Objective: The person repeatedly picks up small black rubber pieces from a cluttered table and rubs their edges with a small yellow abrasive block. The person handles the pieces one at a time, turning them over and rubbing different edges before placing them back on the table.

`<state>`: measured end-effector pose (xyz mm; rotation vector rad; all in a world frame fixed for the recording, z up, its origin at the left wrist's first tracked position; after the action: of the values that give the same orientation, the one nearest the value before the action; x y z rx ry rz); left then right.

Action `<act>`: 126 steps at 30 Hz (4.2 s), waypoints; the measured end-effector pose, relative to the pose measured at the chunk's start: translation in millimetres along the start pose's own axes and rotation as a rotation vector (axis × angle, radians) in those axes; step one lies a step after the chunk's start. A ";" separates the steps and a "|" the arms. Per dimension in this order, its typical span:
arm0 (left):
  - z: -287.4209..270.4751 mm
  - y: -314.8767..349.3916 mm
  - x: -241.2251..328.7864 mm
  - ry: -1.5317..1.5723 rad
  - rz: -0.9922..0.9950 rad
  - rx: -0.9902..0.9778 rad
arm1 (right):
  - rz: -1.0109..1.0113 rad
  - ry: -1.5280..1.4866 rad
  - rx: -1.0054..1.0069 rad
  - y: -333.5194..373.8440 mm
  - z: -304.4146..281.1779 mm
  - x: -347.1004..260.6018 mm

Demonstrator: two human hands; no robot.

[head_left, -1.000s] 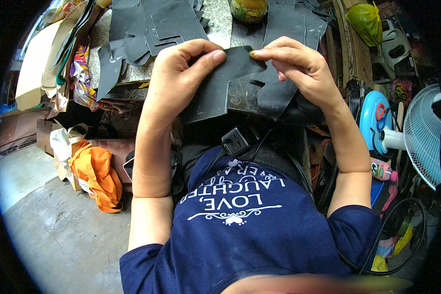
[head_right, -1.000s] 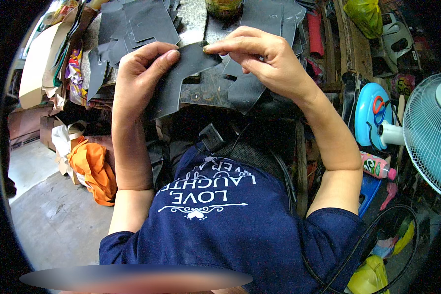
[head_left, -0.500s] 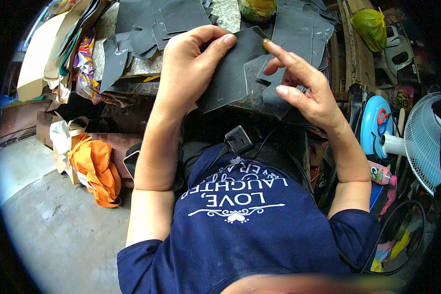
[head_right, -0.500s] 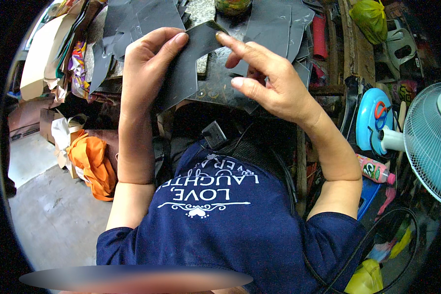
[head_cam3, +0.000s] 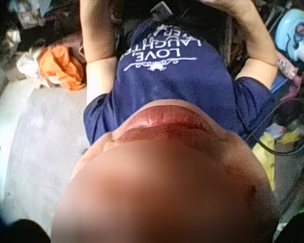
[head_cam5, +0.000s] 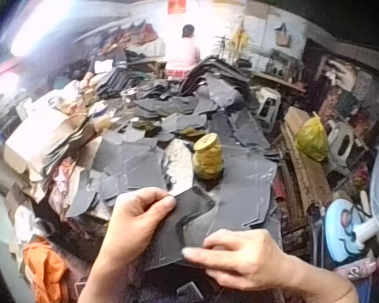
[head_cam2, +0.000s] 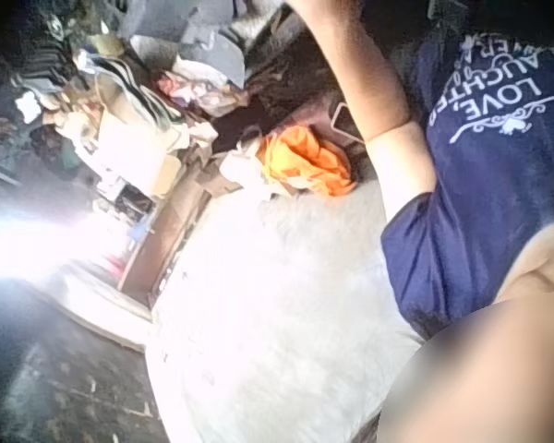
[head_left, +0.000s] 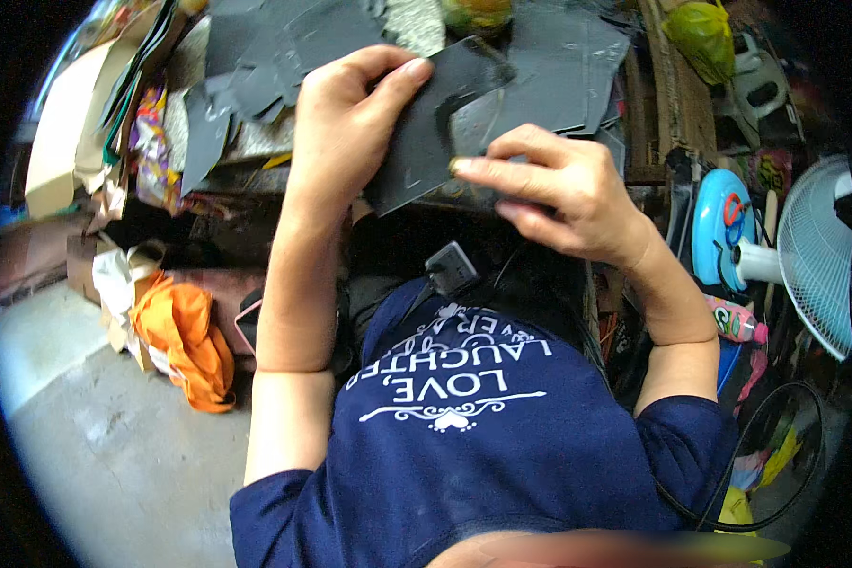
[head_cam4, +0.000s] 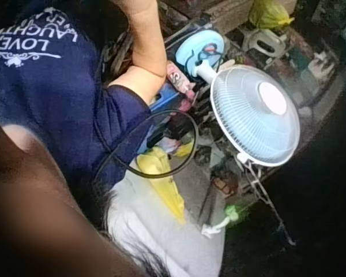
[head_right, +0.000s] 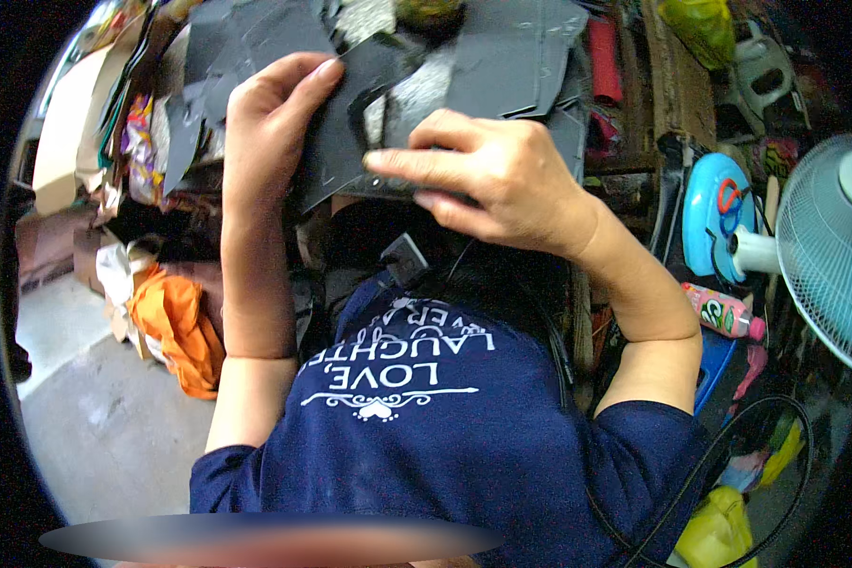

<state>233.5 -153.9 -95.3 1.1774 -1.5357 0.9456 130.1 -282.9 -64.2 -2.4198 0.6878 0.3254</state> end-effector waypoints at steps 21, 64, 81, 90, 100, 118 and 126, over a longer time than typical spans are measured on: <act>147.4 -5.7 13.5 -0.569 0.387 -0.044 | 0.341 -0.051 0.511 64.2 -96.8 53.2; -19.5 12.3 27.1 0.224 0.232 0.360 | 0.519 -0.676 0.495 9.3 -36.6 71.3; 38.8 5.2 -6.4 0.248 -0.218 -0.482 | 0.133 -0.102 0.201 -11.6 -33.6 41.4; 48.8 10.4 -6.6 0.389 -0.299 -0.584 | 0.167 -0.158 0.174 -6.1 -33.4 49.5; 51.3 10.2 -8.3 0.389 -0.310 -0.592 | 0.137 -0.088 0.228 -4.5 -38.0 49.1; 44.1 8.4 -8.9 0.425 -0.284 -0.509 | 0.099 -0.135 0.193 -6.1 -38.9 47.4; 37.8 3.9 -10.1 0.565 -0.283 -0.467 | 0.159 -0.319 0.212 5.2 -30.5 48.2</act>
<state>222.2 -186.1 -114.7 0.6864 -1.0201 0.6097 169.6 -324.2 -60.6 -2.0561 0.7288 0.6529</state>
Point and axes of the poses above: each hand's wrist, its own y-axis away from the middle knuckle, its own z-axis out of the palm, x = y × z, the point moved 10 cm from there along -y, towards the middle knuckle, and after that the axes turned 12 degrees about -z, right-handed, at the moved point
